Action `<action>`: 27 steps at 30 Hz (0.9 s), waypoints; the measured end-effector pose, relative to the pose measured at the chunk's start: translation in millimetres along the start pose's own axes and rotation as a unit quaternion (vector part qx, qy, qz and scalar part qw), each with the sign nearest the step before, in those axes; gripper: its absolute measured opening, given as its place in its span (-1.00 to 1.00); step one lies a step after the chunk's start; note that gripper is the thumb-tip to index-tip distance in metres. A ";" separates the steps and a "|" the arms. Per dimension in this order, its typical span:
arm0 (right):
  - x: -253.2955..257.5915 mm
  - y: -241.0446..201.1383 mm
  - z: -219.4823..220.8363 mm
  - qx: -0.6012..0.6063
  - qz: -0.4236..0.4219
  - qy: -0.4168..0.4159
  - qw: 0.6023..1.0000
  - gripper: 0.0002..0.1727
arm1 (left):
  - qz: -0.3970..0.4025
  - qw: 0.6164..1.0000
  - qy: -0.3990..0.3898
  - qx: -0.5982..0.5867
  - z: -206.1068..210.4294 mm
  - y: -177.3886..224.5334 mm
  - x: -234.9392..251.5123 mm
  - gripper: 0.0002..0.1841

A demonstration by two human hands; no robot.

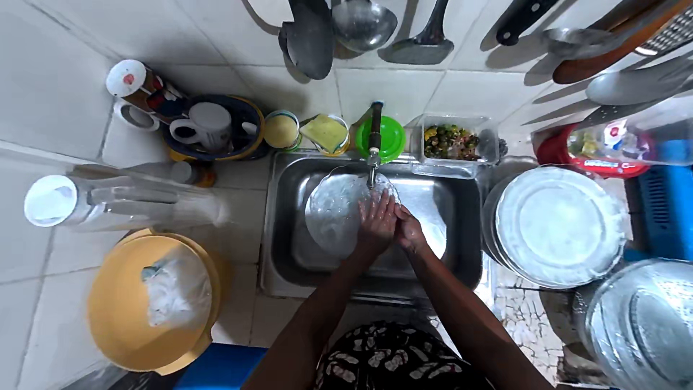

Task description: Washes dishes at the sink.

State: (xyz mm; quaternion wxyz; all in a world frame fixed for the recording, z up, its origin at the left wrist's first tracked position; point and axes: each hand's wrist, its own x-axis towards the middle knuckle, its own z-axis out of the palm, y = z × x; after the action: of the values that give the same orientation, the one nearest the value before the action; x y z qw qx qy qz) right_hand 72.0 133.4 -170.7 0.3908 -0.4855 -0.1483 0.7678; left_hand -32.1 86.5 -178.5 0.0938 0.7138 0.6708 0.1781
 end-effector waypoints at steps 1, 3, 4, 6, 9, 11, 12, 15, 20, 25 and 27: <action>-6.6 -0.1 -2.6 0.018 -0.002 0.004 1.000 -0.73 | 0.031 0.998 -0.042 -0.021 -2.3 3.3 -15.7 -0.44; -19.2 0.1 -11.9 0.044 -0.002 -0.004 0.999 -0.70 | 0.032 0.992 -0.115 -0.043 -11.2 8.3 -45.2 -0.43; -26.1 -0.7 -15.3 0.059 0.001 -0.006 0.998 -0.69 | 0.001 0.989 -0.135 -0.054 -16.4 10.4 -58.4 -0.38; -40.5 -2.0 -19.4 0.087 0.002 -0.006 0.996 -0.73 | -0.123 0.977 -0.146 -0.100 -23.4 15.9 -79.2 -0.13; -60.9 -1.5 -18.4 0.078 -0.031 0.003 0.996 -0.74 | -0.297 0.927 -0.036 -0.227 -23.2 21.6 -83.2 -0.03; -74.1 -1.7 -17.3 0.055 -0.049 0.005 0.997 -0.73 | -0.380 0.888 0.039 -0.258 -21.8 18.9 -64.4 -0.07; -80.6 -3.3 -17.8 0.046 -0.056 0.007 0.997 -0.72 | -0.406 0.879 0.074 -0.240 -19.1 13.6 -50.8 -0.11; -90.1 -7.8 -29.4 0.020 -0.074 -0.003 0.997 -0.70 | -0.444 0.863 0.091 -0.223 -20.9 -13.4 -9.2 -0.20; -72.8 -11.5 -32.9 0.034 -0.052 0.030 0.998 -0.74 | -0.354 0.924 0.011 -0.141 -32.2 -11.4 41.1 -0.14; -49.2 -6.4 -18.3 0.038 -0.019 0.069 0.997 -0.81 | -0.068 0.991 -0.070 -0.092 -25.6 12.5 46.6 -0.22; -49.9 -7.6 -17.3 0.037 -0.009 0.069 0.997 -0.80 | 0.044 0.991 -0.097 -0.081 -26.8 -0.5 53.1 -0.28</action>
State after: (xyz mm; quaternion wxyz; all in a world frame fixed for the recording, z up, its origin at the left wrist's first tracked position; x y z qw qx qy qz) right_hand 101.5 98.6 -143.0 0.4248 -0.5209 -0.0970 0.7341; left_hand -40.7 136.4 -147.2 0.2077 0.7467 0.6098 0.1658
